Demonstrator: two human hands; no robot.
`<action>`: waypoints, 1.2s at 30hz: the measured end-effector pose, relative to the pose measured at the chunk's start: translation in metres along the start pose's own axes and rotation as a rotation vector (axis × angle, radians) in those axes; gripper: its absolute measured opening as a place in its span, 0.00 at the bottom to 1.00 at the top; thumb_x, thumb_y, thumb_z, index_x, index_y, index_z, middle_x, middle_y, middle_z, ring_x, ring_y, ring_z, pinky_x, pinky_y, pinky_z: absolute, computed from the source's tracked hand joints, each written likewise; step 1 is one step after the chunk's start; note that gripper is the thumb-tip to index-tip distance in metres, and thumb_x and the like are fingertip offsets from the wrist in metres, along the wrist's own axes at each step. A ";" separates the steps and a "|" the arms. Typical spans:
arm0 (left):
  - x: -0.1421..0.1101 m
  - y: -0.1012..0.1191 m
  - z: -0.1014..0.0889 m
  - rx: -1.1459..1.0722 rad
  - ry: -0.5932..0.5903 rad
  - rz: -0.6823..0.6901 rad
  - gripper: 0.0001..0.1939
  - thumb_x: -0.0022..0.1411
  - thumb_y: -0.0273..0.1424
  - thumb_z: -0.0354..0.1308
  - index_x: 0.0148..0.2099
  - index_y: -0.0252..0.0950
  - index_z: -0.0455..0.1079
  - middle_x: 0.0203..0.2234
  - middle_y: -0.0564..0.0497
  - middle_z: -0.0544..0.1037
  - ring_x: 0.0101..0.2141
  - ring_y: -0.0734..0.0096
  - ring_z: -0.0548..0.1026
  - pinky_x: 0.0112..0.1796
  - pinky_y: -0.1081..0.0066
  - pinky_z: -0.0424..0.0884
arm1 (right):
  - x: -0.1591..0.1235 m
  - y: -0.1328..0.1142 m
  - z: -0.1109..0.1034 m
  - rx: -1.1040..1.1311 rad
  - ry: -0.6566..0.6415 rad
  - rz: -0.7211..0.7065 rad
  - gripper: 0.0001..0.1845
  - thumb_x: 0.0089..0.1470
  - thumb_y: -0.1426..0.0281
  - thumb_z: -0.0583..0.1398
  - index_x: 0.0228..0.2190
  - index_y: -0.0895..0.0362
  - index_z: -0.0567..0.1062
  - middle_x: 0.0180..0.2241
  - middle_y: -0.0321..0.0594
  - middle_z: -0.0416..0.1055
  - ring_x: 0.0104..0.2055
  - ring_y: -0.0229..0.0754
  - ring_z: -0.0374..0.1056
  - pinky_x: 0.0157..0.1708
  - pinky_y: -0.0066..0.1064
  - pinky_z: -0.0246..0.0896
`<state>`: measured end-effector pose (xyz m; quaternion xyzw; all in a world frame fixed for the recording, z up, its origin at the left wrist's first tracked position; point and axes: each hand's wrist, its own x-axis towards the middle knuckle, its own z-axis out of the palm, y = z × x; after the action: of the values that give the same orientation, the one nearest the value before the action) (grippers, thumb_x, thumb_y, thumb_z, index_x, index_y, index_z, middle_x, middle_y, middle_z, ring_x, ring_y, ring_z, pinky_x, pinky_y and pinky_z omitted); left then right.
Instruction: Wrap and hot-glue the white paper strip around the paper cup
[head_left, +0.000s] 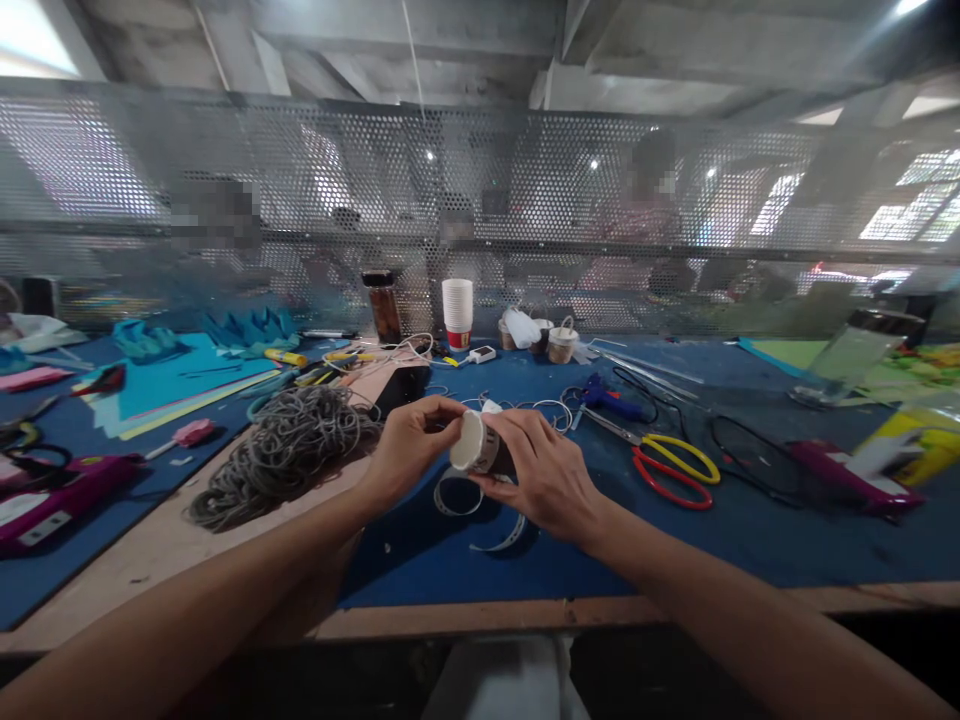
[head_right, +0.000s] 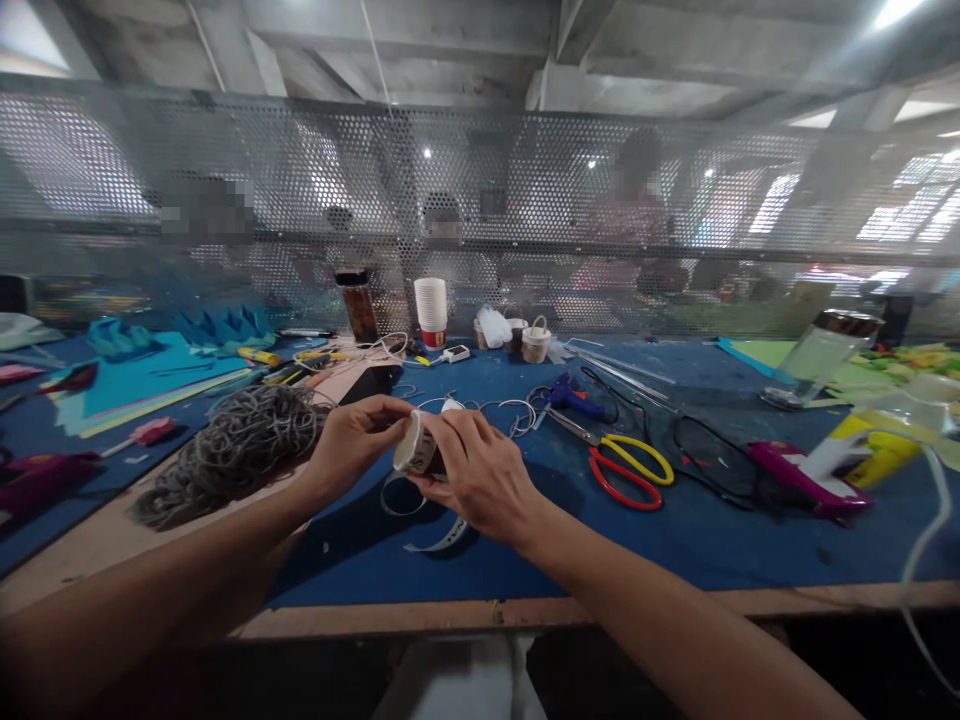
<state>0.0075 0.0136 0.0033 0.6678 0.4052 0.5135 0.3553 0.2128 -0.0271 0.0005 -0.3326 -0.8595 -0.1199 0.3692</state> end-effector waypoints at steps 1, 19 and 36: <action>0.000 0.000 0.000 0.002 0.003 -0.001 0.11 0.55 0.36 0.66 0.38 0.35 0.79 0.32 0.48 0.82 0.34 0.64 0.78 0.37 0.69 0.72 | 0.000 0.000 0.000 0.008 0.001 0.012 0.33 0.61 0.58 0.60 0.62 0.54 0.57 0.52 0.50 0.69 0.55 0.54 0.65 0.52 0.47 0.68; -0.004 0.013 0.006 -0.349 -0.279 -0.060 0.31 0.55 0.32 0.68 0.61 0.40 0.68 0.58 0.43 0.73 0.59 0.52 0.69 0.58 0.55 0.63 | 0.005 0.016 0.007 0.529 0.204 0.442 0.29 0.56 0.55 0.64 0.54 0.52 0.64 0.50 0.46 0.66 0.52 0.49 0.69 0.49 0.43 0.72; -0.005 0.002 0.007 -0.429 -0.248 -0.128 0.32 0.51 0.30 0.71 0.58 0.38 0.68 0.55 0.41 0.75 0.55 0.52 0.72 0.54 0.59 0.67 | 0.011 0.026 0.006 0.648 0.187 0.479 0.18 0.67 0.58 0.50 0.47 0.54 0.73 0.45 0.44 0.73 0.49 0.44 0.71 0.50 0.39 0.68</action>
<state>0.0140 0.0080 0.0021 0.6080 0.2820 0.4785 0.5673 0.2209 0.0005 0.0030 -0.3775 -0.7139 0.2165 0.5486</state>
